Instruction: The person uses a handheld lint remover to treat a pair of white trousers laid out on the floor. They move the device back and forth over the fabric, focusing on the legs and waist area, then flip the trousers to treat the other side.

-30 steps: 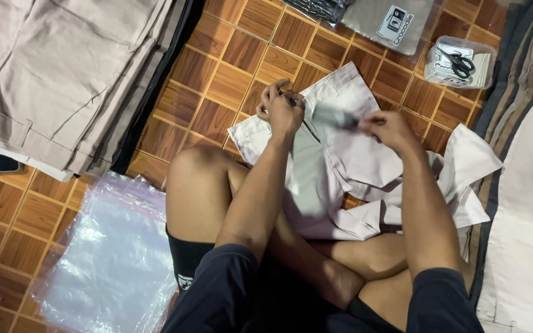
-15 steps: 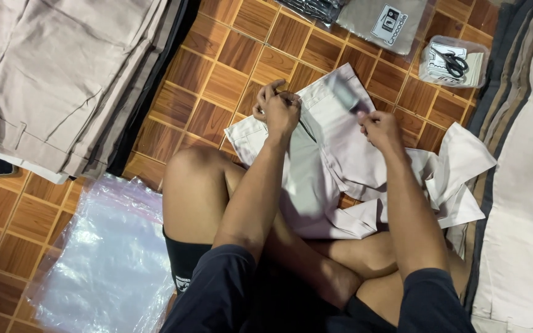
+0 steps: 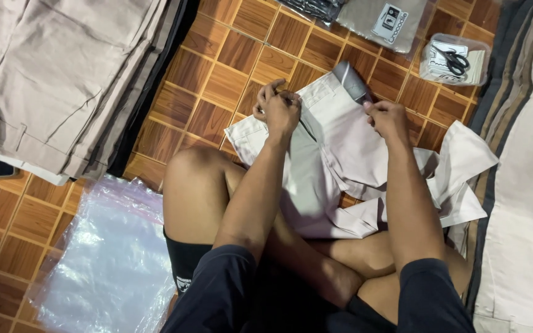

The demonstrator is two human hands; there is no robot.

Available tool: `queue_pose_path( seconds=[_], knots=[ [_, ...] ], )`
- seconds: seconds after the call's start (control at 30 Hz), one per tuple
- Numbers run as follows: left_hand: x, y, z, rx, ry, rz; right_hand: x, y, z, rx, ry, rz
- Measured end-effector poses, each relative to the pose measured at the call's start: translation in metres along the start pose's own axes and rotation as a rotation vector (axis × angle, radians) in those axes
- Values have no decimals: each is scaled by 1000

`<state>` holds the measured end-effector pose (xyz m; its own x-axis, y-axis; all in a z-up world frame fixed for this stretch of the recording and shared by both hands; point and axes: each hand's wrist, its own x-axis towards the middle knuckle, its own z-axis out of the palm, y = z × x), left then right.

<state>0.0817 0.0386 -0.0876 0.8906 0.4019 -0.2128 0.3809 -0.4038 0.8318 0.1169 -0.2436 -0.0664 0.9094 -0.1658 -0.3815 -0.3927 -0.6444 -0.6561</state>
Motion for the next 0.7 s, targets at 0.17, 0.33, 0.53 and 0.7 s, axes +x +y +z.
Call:
queue_pose_path(
  seconds=[0.17,0.33,0.53,0.7],
  knots=[
    [6,-4,4,3,12,10,-69,-52,-23,-52,-175,-30],
    [9,-8,8,4,11,11,-88,-28,-32,-36,-384,58],
    [8,-13,12,45,28,-4,-59,24,-20,150,-99,36],
    [21,-32,25,69,25,3,-108,-23,-46,-27,-348,82]
  ],
)
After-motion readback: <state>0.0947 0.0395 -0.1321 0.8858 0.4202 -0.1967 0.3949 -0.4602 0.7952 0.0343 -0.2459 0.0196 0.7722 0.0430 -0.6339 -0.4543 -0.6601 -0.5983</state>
